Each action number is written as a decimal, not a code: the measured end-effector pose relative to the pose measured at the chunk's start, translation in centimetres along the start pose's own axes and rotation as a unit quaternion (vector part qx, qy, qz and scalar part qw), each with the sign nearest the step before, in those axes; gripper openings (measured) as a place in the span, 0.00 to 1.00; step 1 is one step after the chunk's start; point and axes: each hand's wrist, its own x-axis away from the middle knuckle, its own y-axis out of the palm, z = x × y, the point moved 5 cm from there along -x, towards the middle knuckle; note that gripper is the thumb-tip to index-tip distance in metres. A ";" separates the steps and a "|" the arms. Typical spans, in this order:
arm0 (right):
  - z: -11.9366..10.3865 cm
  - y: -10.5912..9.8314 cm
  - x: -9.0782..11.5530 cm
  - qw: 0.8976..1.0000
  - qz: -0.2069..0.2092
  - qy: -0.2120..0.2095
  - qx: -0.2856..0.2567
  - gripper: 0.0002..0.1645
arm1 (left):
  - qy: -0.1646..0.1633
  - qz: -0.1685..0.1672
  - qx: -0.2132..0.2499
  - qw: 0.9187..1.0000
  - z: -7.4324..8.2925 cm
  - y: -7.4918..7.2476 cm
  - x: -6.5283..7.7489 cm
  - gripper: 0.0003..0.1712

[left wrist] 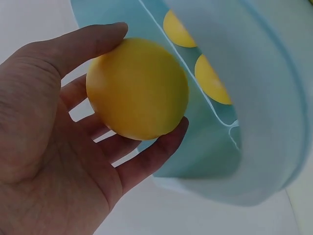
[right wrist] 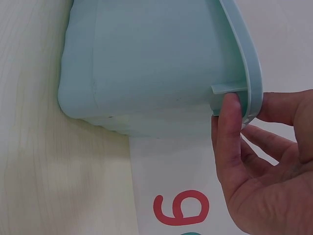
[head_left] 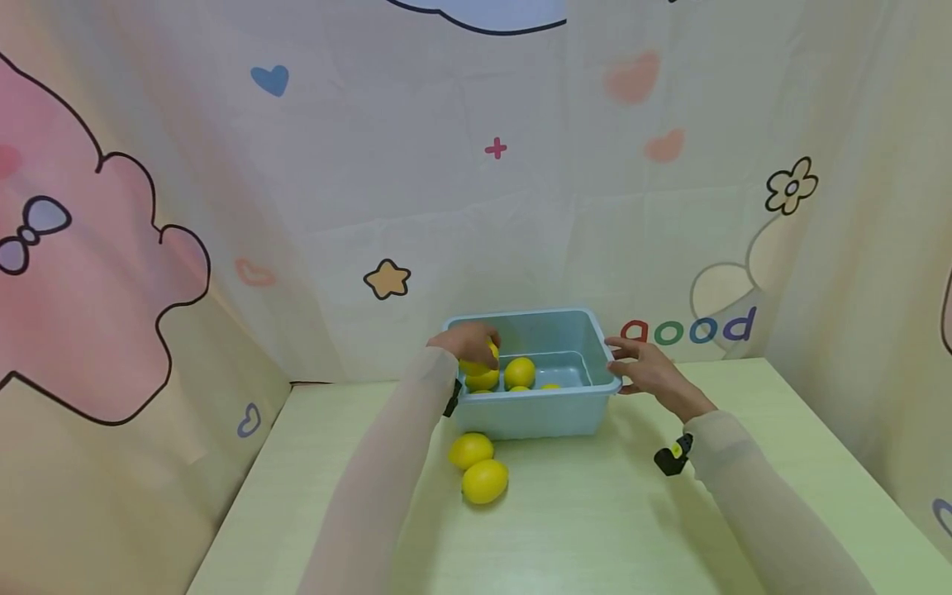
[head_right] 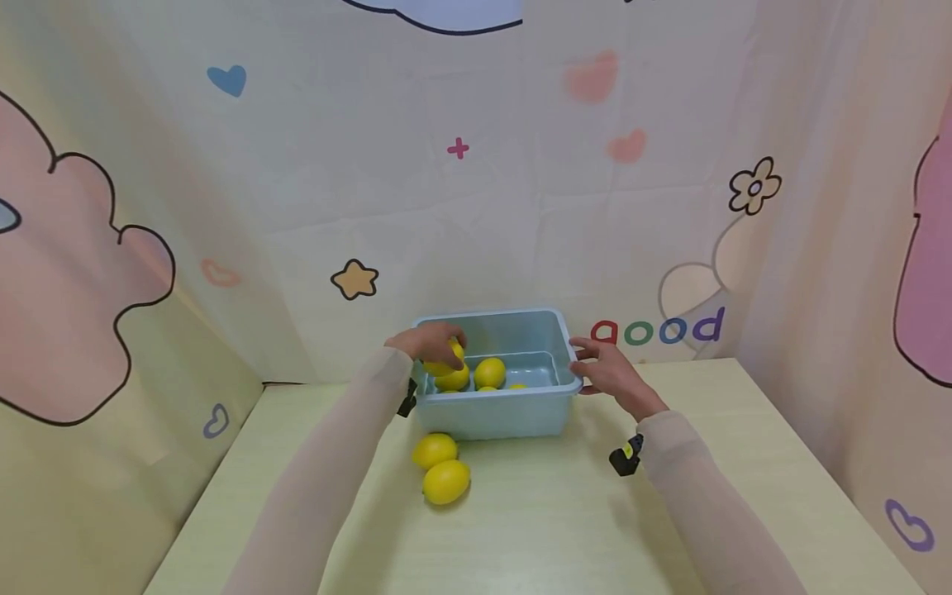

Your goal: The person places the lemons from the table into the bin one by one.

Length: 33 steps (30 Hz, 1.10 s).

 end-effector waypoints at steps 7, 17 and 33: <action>0.0 0.0 0.0 1.000 -0.002 -0.003 -0.001 0.37 | -0.007 -0.008 0.036 0.999 -0.2 0.3 0.1 0.27; 0.0 0.0 0.0 1.000 -0.001 -0.006 0.003 0.37 | 0.042 0.021 0.002 0.999 0.8 -0.2 1.3 0.27; -0.2 0.1 0.2 1.000 0.001 -0.013 0.008 0.36 | 0.120 0.065 -0.029 0.990 1.5 -0.7 3.8 0.27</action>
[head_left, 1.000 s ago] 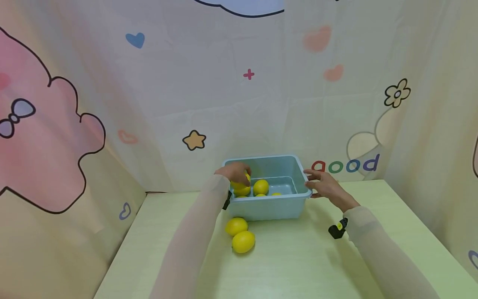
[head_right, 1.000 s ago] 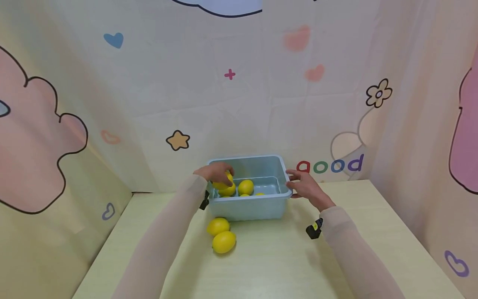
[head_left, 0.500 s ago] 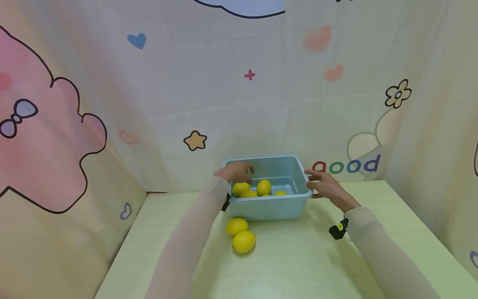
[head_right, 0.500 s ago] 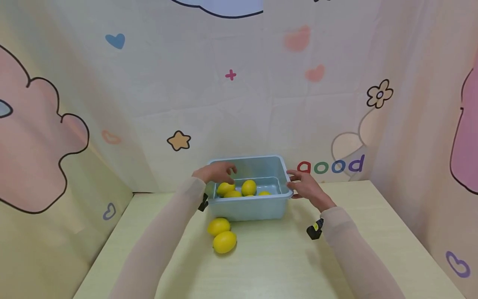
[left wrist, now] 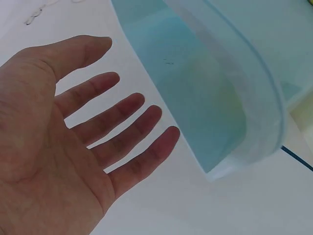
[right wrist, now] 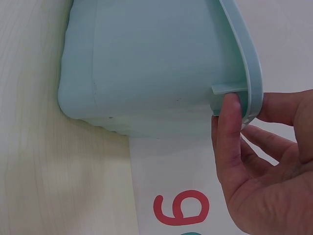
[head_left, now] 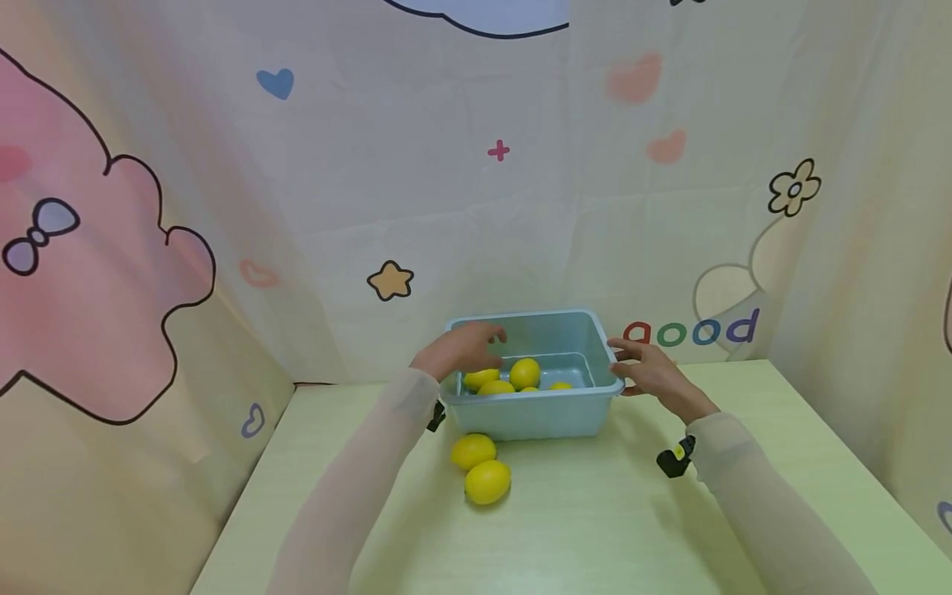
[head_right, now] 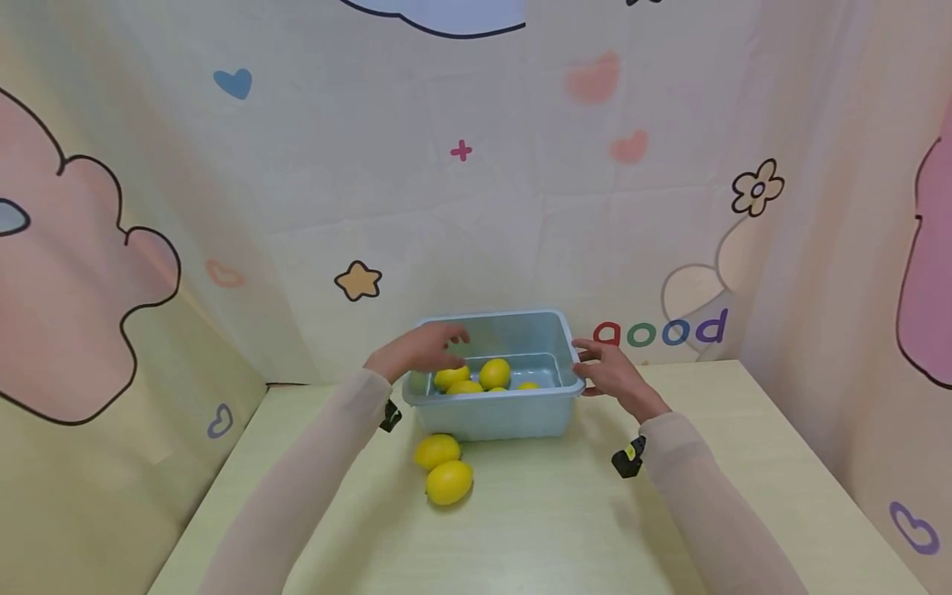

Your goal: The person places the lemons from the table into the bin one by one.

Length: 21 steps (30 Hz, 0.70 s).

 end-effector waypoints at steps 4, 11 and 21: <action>0.1 0.0 -0.1 1.000 0.000 0.002 -0.001 0.37 | 0.026 0.029 -0.021 0.999 0.0 -0.2 1.0 0.25; 0.2 -0.1 -0.1 1.000 -0.002 0.006 -0.002 0.37 | 0.043 0.076 -0.019 0.996 0.4 -0.4 3.3 0.24; 0.2 0.0 -0.2 1.000 -0.001 0.006 0.001 0.37 | 0.056 0.120 -0.014 0.991 1.2 0.7 5.9 0.23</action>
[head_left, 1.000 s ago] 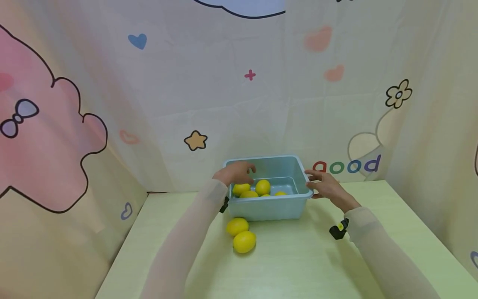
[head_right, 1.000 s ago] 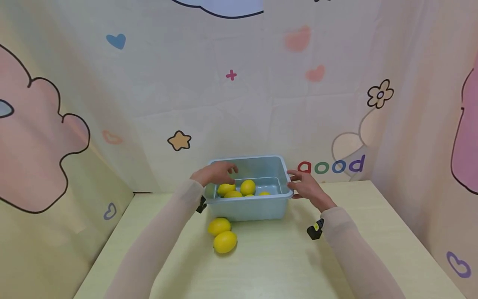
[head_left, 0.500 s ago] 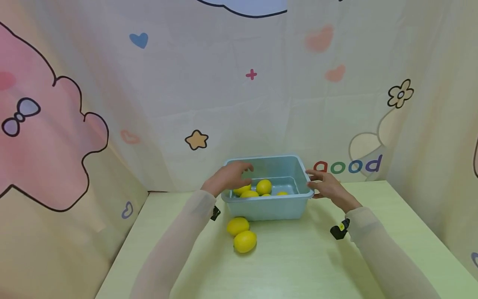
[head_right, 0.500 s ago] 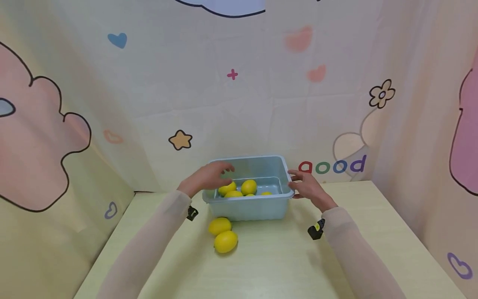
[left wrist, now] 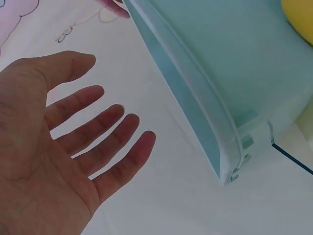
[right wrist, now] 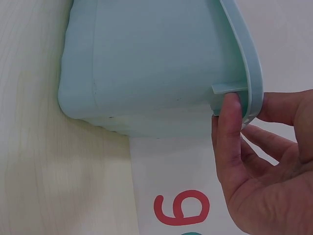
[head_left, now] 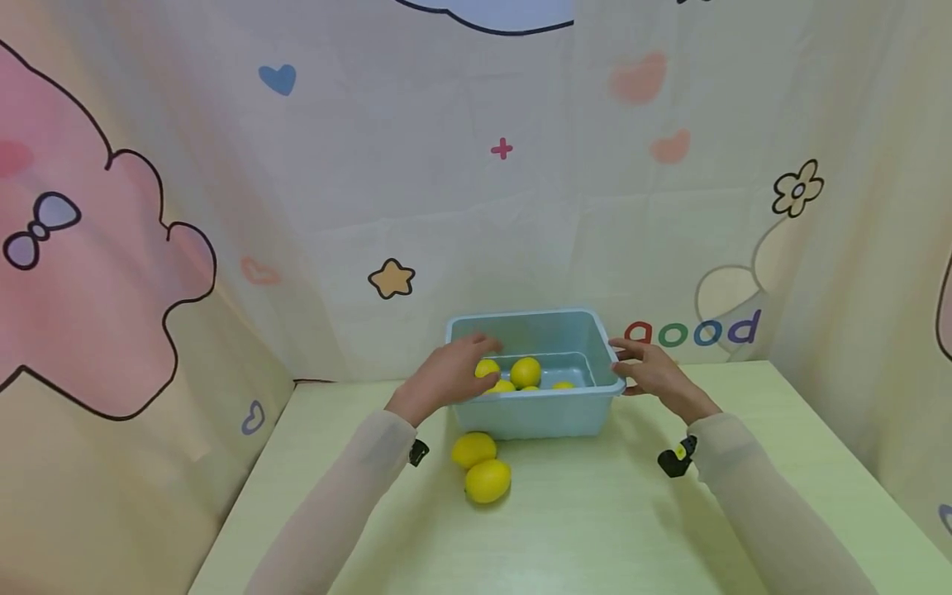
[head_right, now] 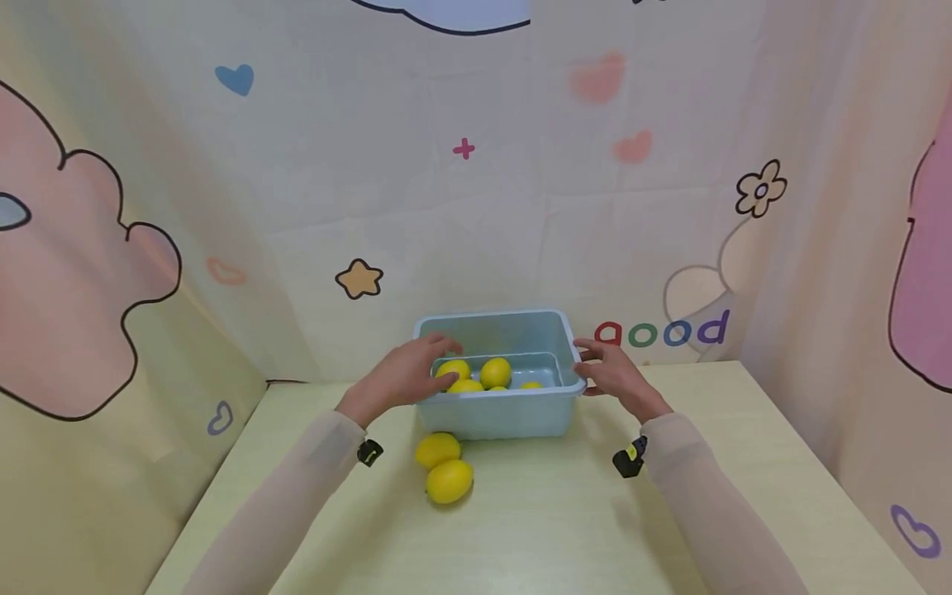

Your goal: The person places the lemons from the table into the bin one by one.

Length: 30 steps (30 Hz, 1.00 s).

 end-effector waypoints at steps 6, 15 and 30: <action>0.0 -0.2 -0.1 1.000 -0.001 0.003 -0.009 0.37 | 0.023 0.030 -0.015 0.999 0.9 0.0 1.4 0.24; 0.3 0.1 -0.1 1.000 -0.004 0.007 -0.008 0.37 | 0.056 0.043 -0.037 0.997 2.0 0.9 3.3 0.23; 0.4 0.1 -0.2 1.000 -0.005 -0.002 -0.008 0.38 | 0.070 -0.003 -0.039 0.997 2.0 4.6 6.3 0.23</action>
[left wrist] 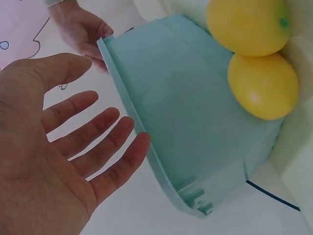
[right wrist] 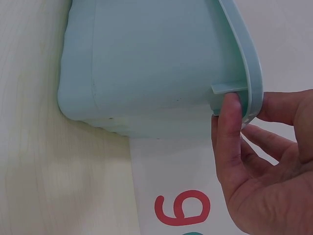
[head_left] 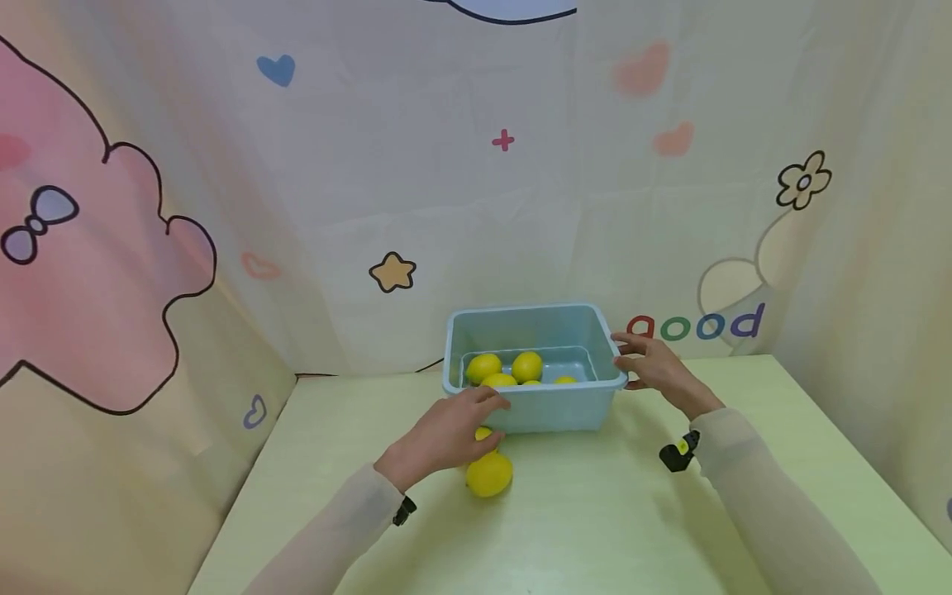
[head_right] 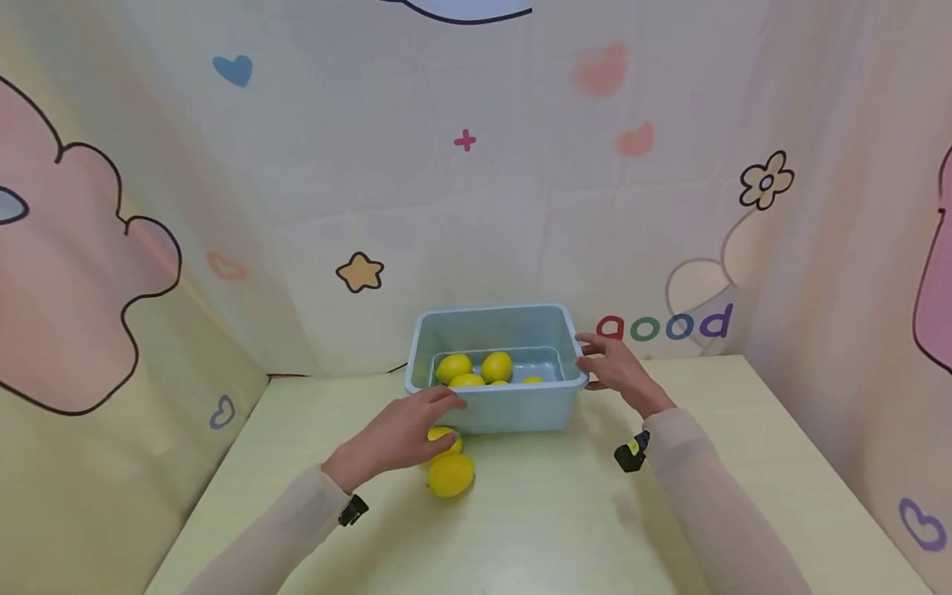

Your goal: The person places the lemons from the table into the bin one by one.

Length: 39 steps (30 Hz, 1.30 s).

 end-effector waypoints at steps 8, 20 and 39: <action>0.0 -0.2 -0.1 1.000 0.002 0.008 0.002 0.38 | -0.005 -0.039 0.011 0.999 -0.2 2.0 1.0 0.26; 0.0 -0.3 -0.1 1.000 0.000 0.007 -0.001 0.38 | 0.012 -0.076 0.005 0.997 -0.3 5.6 1.2 0.26; 0.1 -0.2 -0.1 1.000 0.000 0.007 0.000 0.38 | 0.001 -0.150 0.039 0.988 -0.5 8.9 2.1 0.24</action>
